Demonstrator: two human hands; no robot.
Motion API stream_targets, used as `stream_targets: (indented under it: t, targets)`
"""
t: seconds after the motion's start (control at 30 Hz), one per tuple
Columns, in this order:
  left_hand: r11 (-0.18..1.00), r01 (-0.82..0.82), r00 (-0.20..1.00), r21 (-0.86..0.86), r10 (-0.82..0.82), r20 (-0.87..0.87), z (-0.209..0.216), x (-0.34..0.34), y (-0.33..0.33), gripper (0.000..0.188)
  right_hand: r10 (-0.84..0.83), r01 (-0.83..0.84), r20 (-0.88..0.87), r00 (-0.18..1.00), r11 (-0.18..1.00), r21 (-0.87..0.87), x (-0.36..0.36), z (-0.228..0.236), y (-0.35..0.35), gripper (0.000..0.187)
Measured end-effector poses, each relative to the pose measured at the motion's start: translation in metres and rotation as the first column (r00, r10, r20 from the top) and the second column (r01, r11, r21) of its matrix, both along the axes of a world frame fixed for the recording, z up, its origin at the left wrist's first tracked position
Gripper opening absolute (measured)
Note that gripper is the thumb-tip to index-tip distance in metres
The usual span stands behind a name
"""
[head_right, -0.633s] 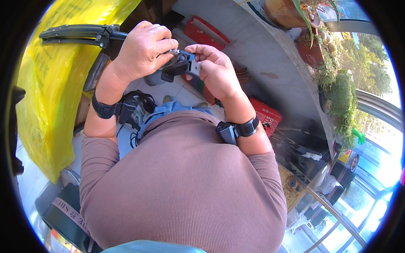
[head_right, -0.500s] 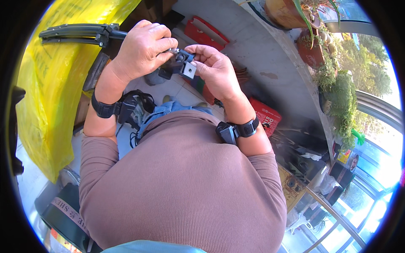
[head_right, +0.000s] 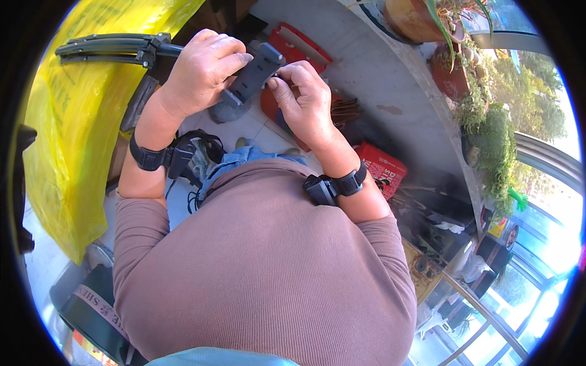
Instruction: The person sweeps the floor with a broom and dustpan, then retrieves a folded tripod from a cardboard box. They unfold the tripod legs and attach a mounting head, adjusting the joints to secure the assembly.
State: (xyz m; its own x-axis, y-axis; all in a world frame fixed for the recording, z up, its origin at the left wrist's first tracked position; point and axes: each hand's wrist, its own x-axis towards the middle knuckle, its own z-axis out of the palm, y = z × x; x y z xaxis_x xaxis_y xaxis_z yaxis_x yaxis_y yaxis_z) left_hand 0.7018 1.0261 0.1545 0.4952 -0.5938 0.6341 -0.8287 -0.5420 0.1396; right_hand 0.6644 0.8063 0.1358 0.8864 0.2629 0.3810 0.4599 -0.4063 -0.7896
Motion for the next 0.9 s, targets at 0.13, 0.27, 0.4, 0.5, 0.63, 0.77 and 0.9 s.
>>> stream_targets:
  t: [0.13,0.27,0.4,0.5,0.63,0.77,0.9]
  targets:
    - [1.0,-0.012,1.0,-0.011,0.012,0.014,-0.002,0.0,0.001,0.023,0.014,0.002,-0.154,0.988,0.995,0.1,0.001,-0.003,-0.002,0.013]
    - [0.998,-0.007,0.999,-0.067,0.01,0.045,0.001,0.001,-0.001,0.025,0.134,0.127,-0.541,0.83,0.9,0.417,-0.005,0.001,0.002,0.013]
    - [0.998,0.028,0.999,-0.062,-0.029,-0.022,0.014,0.003,0.002,0.028,0.264,0.208,-0.674,0.69,0.819,0.534,-0.014,0.009,0.013,0.014]
    - [0.998,0.04,0.999,-0.048,-0.04,-0.014,0.022,0.003,0.0,0.026,0.197,0.19,-0.684,0.702,0.874,0.447,-0.009,0.019,0.01,0.014]
    - [0.997,0.063,0.996,-0.04,-0.065,-0.057,0.025,0.0,-0.002,0.024,0.192,0.044,-0.706,0.682,0.953,0.301,0.007,0.031,-0.007,0.016]
    - [0.998,0.045,0.998,-0.031,-0.047,-0.046,0.021,-0.002,-0.001,0.023,0.195,-0.005,-0.726,0.66,0.967,0.256,0.013,0.029,-0.012,0.018]
    - [0.998,0.048,0.998,-0.041,-0.05,-0.028,0.018,-0.001,0.001,0.023,0.422,0.081,-0.762,0.49,0.849,0.522,0.017,0.023,-0.012,0.019]
